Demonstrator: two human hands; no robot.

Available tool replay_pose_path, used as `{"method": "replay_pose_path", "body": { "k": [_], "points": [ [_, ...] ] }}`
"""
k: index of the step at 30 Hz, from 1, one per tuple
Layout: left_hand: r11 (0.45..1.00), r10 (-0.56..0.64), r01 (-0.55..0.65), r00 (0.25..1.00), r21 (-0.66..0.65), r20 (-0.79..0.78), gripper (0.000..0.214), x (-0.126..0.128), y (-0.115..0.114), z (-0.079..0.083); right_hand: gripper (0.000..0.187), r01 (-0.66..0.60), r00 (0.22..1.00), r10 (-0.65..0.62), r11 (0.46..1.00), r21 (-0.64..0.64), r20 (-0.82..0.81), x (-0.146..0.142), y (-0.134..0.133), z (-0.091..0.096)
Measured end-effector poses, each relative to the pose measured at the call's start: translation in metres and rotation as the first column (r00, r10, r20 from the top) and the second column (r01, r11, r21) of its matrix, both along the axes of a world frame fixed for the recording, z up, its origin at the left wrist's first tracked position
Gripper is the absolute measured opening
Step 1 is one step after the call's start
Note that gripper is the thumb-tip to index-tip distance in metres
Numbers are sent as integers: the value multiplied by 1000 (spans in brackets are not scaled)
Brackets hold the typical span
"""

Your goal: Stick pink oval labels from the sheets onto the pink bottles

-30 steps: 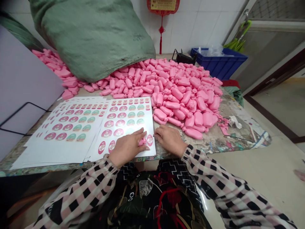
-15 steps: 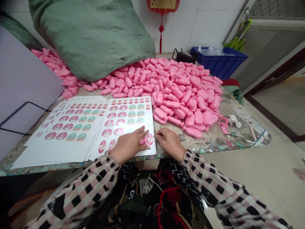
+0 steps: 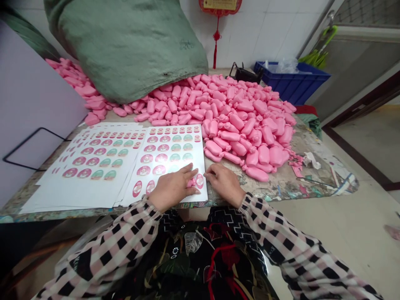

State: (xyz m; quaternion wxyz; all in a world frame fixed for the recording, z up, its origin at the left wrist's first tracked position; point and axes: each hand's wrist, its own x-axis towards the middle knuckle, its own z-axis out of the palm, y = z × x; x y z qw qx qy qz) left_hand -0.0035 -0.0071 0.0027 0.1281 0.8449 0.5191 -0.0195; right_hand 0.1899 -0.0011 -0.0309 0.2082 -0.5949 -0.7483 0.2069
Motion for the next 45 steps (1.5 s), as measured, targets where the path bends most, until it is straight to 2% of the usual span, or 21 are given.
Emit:
{"method": "replay_pose_path", "body": {
  "k": [5, 11, 17, 24, 30, 39, 45],
  "points": [
    [1000, -3, 3, 1000, -15, 25, 63, 0, 0, 0, 19, -44, 999, 45, 998, -49, 7, 5, -8, 6],
    [998, 14, -12, 1000, -63, 28, 65, 2, 1, 4, 17, -38, 999, 41, 994, -104, 33, 4, -15, 10],
    [998, 13, -12, 1000, -60, 21, 64, 3, 1, 6, 19, -26, 1000, 24, 992, -127, -20, 1, -26, 12],
    [1000, 7, -7, 1000, -25, 21, 65, 0, 0, 0, 20, 95, 993, -101, 989, -115, -54, -4, -27, 1],
    [997, -19, 22, 999, -80, 37, 71, -2, 4, -1, 19, 212, 974, -218, 972, -105, -54, -12, -23, -7],
    [994, 15, -14, 1000, -107, 10, 70, 1, 3, 7, 26, 198, 980, -196, 980, -38, 34, -16, -18, 4],
    [994, 22, -17, 999, -105, 44, 72, 0, 3, 6, 24, 225, 972, -227, 974, 38, 57, -21, -22, 8]
  ]
}}
